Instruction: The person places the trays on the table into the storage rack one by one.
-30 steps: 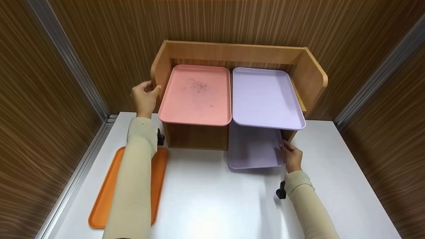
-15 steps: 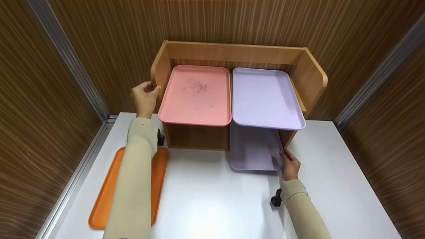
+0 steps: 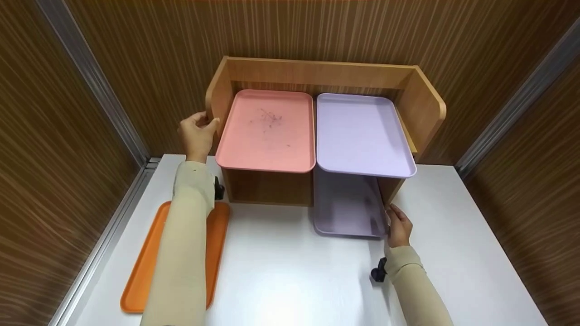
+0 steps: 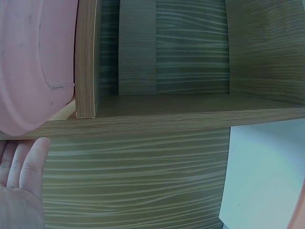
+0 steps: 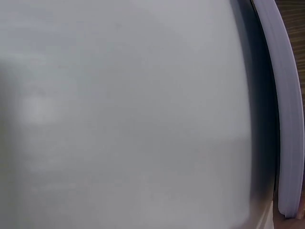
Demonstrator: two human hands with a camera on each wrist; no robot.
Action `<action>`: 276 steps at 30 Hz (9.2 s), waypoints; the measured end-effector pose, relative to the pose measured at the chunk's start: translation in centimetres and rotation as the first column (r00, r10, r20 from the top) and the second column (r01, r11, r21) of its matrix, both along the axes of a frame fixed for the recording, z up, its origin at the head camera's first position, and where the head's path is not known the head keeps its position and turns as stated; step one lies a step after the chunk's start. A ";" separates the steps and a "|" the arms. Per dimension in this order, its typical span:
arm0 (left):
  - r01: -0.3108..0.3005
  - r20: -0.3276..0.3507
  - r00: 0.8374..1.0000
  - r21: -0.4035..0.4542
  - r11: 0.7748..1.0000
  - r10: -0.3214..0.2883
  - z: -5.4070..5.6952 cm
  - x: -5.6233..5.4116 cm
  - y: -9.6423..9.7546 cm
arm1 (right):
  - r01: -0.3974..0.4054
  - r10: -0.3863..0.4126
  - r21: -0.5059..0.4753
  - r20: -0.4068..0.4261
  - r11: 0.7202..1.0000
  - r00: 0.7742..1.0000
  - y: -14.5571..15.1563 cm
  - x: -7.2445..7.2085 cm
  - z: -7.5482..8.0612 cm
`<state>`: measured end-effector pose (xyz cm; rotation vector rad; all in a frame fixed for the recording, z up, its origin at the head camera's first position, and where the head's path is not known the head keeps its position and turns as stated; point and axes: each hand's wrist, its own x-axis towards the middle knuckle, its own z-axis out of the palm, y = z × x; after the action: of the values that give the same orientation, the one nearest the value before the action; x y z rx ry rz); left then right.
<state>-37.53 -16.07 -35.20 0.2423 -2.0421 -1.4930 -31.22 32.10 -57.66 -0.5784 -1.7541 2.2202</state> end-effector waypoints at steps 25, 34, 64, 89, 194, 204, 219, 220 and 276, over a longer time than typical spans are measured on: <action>0.017 -0.010 1.000 -0.032 0.999 -0.017 0.0 0.5 0.3 | 0.009 0.001 0.194 -0.051 0.981 0.999 1.0 1.6 0.6; 0.105 0.015 0.994 -0.114 0.988 -0.104 -0.9 1.7 -1.7 | -0.067 0.092 0.457 -0.033 0.887 0.995 2.0 1.9 2.2; 0.247 0.200 0.959 -0.234 0.940 -0.202 -15.0 12.6 -10.4 | -0.054 0.145 0.471 -0.159 0.881 0.977 3.7 -0.5 13.0; 0.119 0.299 0.950 -0.090 0.989 -0.088 -23.2 21.1 -17.0 | 0.099 0.004 0.366 -0.271 0.926 0.963 2.2 -3.1 22.6; 0.150 0.398 0.840 0.480 0.864 -0.368 -21.1 22.9 -17.4 | 0.040 -0.021 0.237 -0.084 0.971 0.996 1.4 -4.7 26.0; 0.218 0.398 0.807 0.486 0.847 -0.436 -20.7 22.2 -14.8 | 0.047 -0.018 0.260 -0.114 0.964 0.993 1.3 -4.8 25.9; 0.240 0.436 0.775 0.468 0.851 -0.458 -20.1 20.5 -10.1 | 0.036 -0.007 0.274 -0.106 0.961 0.994 1.5 -4.7 25.7; 0.243 0.436 0.772 0.470 0.849 -0.462 -20.0 20.3 -9.7 | 0.036 -0.007 0.276 -0.104 0.961 0.995 1.5 -4.7 25.7; 0.129 0.195 0.946 0.505 0.854 -0.258 -20.9 5.5 4.8 | 0.057 -0.012 0.300 -0.148 0.952 0.989 1.7 -4.6 25.4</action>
<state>-32.05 -11.28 -56.07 0.4592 -1.8850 -2.2017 -35.83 33.77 -32.22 -0.3653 -1.9388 1.8642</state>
